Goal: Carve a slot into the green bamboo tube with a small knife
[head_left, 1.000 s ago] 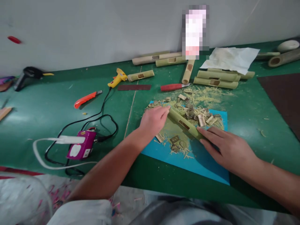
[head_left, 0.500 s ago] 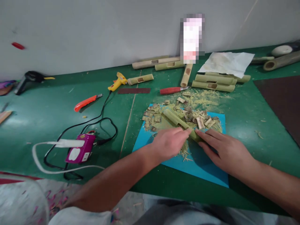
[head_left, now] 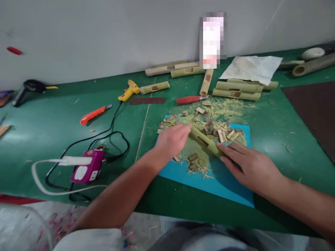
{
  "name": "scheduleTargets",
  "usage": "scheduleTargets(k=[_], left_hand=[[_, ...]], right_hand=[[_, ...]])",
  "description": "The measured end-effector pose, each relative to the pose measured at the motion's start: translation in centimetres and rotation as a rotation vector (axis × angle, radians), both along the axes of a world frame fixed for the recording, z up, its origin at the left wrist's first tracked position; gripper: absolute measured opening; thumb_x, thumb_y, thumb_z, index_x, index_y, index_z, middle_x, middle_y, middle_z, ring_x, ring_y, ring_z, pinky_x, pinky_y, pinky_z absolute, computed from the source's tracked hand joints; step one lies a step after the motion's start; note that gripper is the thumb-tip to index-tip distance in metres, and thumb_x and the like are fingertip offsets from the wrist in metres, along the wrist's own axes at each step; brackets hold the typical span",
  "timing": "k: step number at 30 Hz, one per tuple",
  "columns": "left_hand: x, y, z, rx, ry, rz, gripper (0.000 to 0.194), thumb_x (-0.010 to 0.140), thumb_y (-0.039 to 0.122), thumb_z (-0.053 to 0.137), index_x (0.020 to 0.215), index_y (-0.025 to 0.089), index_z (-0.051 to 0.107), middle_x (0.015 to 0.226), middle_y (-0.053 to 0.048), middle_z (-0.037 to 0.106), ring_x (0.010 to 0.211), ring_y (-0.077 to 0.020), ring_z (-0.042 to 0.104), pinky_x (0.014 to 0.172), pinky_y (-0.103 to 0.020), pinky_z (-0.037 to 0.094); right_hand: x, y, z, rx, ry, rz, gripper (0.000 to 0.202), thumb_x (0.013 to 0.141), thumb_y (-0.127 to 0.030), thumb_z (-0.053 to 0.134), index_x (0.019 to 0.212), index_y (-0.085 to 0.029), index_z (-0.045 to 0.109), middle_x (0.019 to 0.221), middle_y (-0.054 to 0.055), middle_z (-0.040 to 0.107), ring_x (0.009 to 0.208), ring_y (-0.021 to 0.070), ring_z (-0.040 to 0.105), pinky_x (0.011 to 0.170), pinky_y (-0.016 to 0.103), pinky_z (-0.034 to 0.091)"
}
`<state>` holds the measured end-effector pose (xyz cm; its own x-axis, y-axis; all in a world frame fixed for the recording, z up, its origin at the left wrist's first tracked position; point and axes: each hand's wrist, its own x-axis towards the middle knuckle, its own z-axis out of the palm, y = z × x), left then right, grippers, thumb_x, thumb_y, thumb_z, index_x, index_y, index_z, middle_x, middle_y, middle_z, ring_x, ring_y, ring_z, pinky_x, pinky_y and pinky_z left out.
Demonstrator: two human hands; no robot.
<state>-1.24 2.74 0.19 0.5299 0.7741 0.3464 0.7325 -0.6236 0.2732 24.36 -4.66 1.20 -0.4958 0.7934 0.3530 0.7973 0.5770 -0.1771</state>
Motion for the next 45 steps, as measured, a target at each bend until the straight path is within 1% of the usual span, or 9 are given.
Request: scheduleTargets(k=[3,8,14,19,25,31,36,41,45], left_hand=[[0.1,-0.1,0.1,0.021,-0.027,0.055,0.032,0.101,0.024,0.043,0.111,0.013,0.071,0.082,-0.007,0.071,0.071,-0.0145,0.065,0.065,-0.024,0.051],[1.6,-2.1,0.1,-0.062,0.03,-0.196,0.035,0.102,0.025,0.041,0.127,0.016,0.063,0.082,-0.004,0.07,0.071,-0.0136,0.065,0.063,-0.023,0.051],[0.1,0.0,0.0,0.022,-0.023,0.104,0.032,0.101,0.025,0.043,0.114,0.012,0.07,0.087,-0.009,0.072,0.075,-0.0163,0.067,0.068,-0.027,0.053],[1.9,-2.0,0.2,-0.055,0.019,-0.189,0.035,0.102,0.025,0.039,0.124,0.015,0.064,0.081,-0.004,0.071,0.072,-0.0148,0.065,0.064,-0.024,0.051],[0.1,-0.1,0.3,0.039,-0.013,0.08,0.033,0.102,0.025,0.041,0.112,0.014,0.07,0.08,-0.006,0.071,0.071,-0.0135,0.064,0.064,-0.022,0.051],[1.6,-1.8,0.4,-0.051,0.076,-0.195,0.035,0.102,0.024,0.038,0.124,0.017,0.065,0.081,-0.004,0.071,0.071,-0.0148,0.064,0.062,-0.024,0.05],[1.0,-1.1,0.4,0.045,0.038,0.026,0.034,0.102,0.024,0.038,0.116,0.013,0.068,0.086,-0.007,0.072,0.073,-0.0163,0.066,0.064,-0.026,0.051],[1.4,-1.7,0.6,-0.016,0.11,-0.245,0.036,0.101,0.021,0.037,0.126,0.016,0.063,0.081,-0.004,0.071,0.073,-0.0159,0.065,0.061,-0.025,0.05],[0.3,-0.3,0.4,0.051,0.041,0.016,0.034,0.102,0.025,0.039,0.114,0.013,0.068,0.084,-0.007,0.072,0.073,-0.016,0.065,0.064,-0.025,0.051]], right_hand=[[-0.1,0.0,0.1,-0.004,0.005,0.008,0.034,0.099,-0.03,0.043,0.119,-0.012,0.064,0.09,0.007,0.071,0.069,0.0168,0.067,0.057,0.029,0.052],[-0.1,-0.1,0.2,-0.021,0.017,0.009,0.034,0.098,-0.029,0.044,0.119,-0.013,0.065,0.09,0.008,0.071,0.069,0.0169,0.067,0.056,0.029,0.052],[-0.1,-0.1,0.2,-0.006,0.001,-0.003,0.033,0.099,-0.029,0.043,0.119,-0.013,0.064,0.091,0.007,0.071,0.066,0.0159,0.066,0.055,0.029,0.051],[-0.1,-0.1,0.3,-0.001,-0.016,0.015,0.034,0.1,-0.029,0.042,0.119,-0.012,0.064,0.091,0.007,0.071,0.064,0.0163,0.066,0.053,0.03,0.051],[-0.1,-0.2,0.3,0.001,-0.005,0.009,0.033,0.099,-0.029,0.045,0.121,-0.012,0.063,0.091,0.007,0.071,0.067,0.0166,0.067,0.056,0.03,0.052],[-0.2,-0.2,0.3,0.004,-0.005,0.015,0.034,0.099,-0.03,0.043,0.118,-0.012,0.064,0.091,0.007,0.071,0.064,0.0162,0.065,0.053,0.03,0.051],[-0.1,-0.2,0.3,0.005,-0.011,0.001,0.034,0.1,-0.031,0.043,0.12,-0.013,0.064,0.091,0.007,0.071,0.066,0.0161,0.066,0.055,0.029,0.051],[-0.1,-0.2,0.2,-0.007,-0.016,0.026,0.034,0.099,-0.029,0.043,0.12,-0.011,0.063,0.09,0.007,0.071,0.067,0.016,0.066,0.056,0.028,0.051],[-0.1,-0.2,0.2,-0.002,-0.014,0.013,0.033,0.099,-0.029,0.046,0.121,-0.011,0.063,0.093,0.007,0.071,0.069,0.0172,0.067,0.056,0.03,0.051]])
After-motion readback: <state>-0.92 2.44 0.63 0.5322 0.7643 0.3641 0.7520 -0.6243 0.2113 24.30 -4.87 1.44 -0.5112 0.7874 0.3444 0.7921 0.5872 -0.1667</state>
